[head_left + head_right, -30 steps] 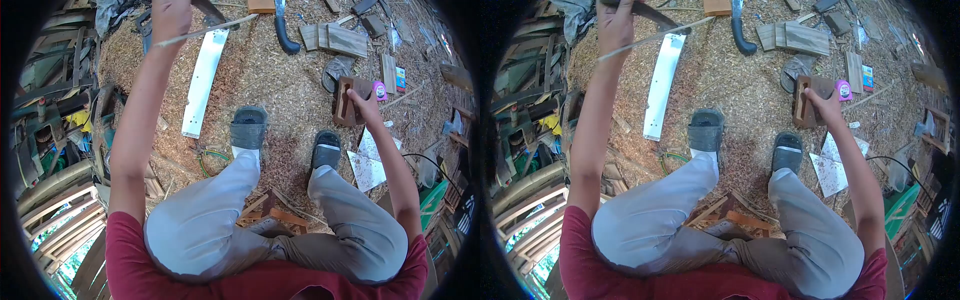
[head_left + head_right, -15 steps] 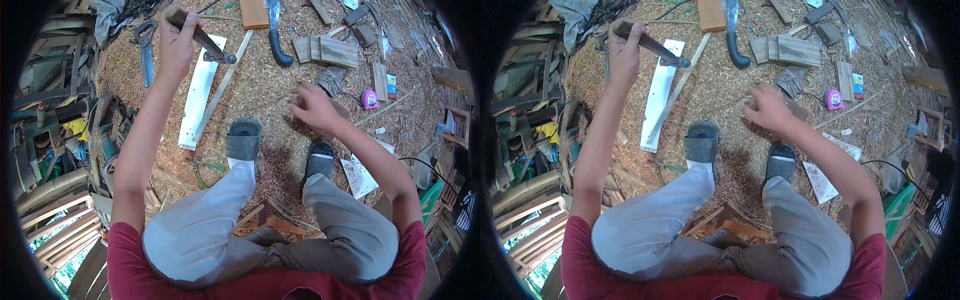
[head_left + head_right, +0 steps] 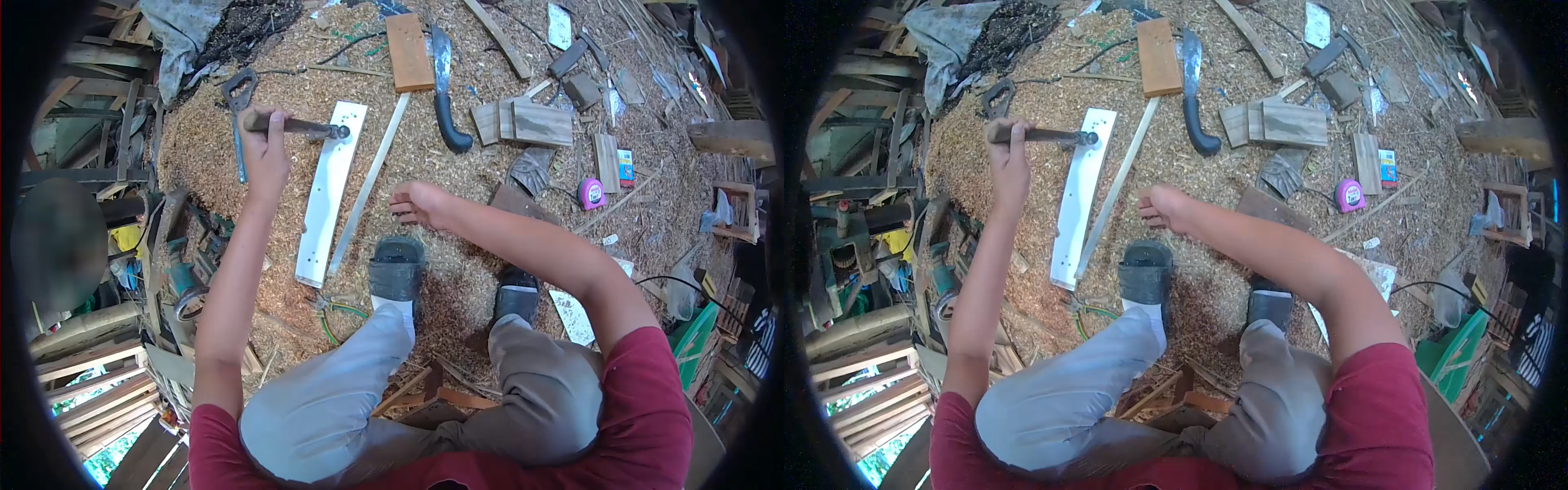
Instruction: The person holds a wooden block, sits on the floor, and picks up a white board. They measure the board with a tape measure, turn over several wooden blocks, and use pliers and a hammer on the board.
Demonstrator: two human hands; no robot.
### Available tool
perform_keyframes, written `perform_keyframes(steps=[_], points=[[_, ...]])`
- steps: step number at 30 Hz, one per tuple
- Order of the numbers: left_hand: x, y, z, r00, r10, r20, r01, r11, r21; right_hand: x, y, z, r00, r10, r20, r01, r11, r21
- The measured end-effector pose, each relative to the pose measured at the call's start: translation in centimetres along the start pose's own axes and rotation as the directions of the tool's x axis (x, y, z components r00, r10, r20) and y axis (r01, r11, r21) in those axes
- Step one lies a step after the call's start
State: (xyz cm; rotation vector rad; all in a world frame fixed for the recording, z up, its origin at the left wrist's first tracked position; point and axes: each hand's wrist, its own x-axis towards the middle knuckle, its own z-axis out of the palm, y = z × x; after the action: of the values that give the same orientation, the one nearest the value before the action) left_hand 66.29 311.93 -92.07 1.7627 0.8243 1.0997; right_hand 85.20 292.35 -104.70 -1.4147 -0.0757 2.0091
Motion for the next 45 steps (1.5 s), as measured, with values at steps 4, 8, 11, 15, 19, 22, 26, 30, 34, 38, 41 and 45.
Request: perform_keyframes(steps=[4,8,11,15,19,22,26,30,34,38,41,45], points=[[-2.0,0.0,-0.7,0.999,0.011,-0.039,-0.011,1.0,-0.003,1.4,-1.0,2.3,0.998,-0.039,0.049,0.037,0.998,0.041],[-4.4,-0.8,-0.3,0.995,0.048,-0.082,-0.051,0.998,-0.032,1.1,-1.7,3.0,0.991,-0.073,0.114,0.055,0.986,0.155],[-5.3,-0.3,0.3,0.991,0.052,-0.121,-0.058,0.998,-0.04,0.3,-2.0,2.8,0.999,-0.047,0.013,0.044,0.989,0.143],[-5.2,-0.2,0.4,0.991,0.043,-0.125,-0.053,0.996,-0.078,-1.3,-2.4,1.4,0.991,-0.085,-0.098,0.084,0.996,-0.021],[-5.1,-0.2,0.6,0.996,0.029,-0.086,-0.035,0.998,-0.059,-6.4,-4.1,1.1,0.962,-0.217,-0.166,0.213,0.976,-0.043],[-5.2,-0.3,1.1,0.998,0.052,-0.037,-0.054,0.995,-0.079,-9.6,-5.2,-0.7,0.935,-0.336,-0.112,0.318,0.936,-0.153],[-6.1,-0.8,2.2,0.998,0.046,0.031,-0.042,0.992,-0.12,-16.2,-6.5,-1.4,0.877,-0.479,-0.013,0.462,0.852,-0.248],[-5.9,0.7,3.7,0.966,0.146,0.214,-0.157,0.987,0.033,-21.6,-8.2,-3.4,0.778,-0.628,-0.026,0.593,0.748,-0.297],[-6.0,1.7,5.7,0.923,0.156,0.351,-0.221,0.963,0.155,-24.4,-15.5,-7.1,0.615,-0.755,-0.23,0.736,0.653,-0.175],[-6.1,2.2,7.0,0.92,0.049,0.39,-0.126,0.977,0.173,-23.1,-21.6,-13.7,0.196,-0.806,-0.559,0.899,0.375,-0.226],[-5.5,3.1,7.3,0.886,0.102,0.453,-0.22,0.951,0.215,-18.5,-14.3,-19.8,0.398,-0.774,-0.493,0.552,0.631,-0.545],[-4.7,2.8,7.3,0.815,0.152,0.559,-0.299,0.937,0.181,-15.4,-2.6,-21.4,0.763,-0.58,-0.286,0.222,0.65,-0.727]])
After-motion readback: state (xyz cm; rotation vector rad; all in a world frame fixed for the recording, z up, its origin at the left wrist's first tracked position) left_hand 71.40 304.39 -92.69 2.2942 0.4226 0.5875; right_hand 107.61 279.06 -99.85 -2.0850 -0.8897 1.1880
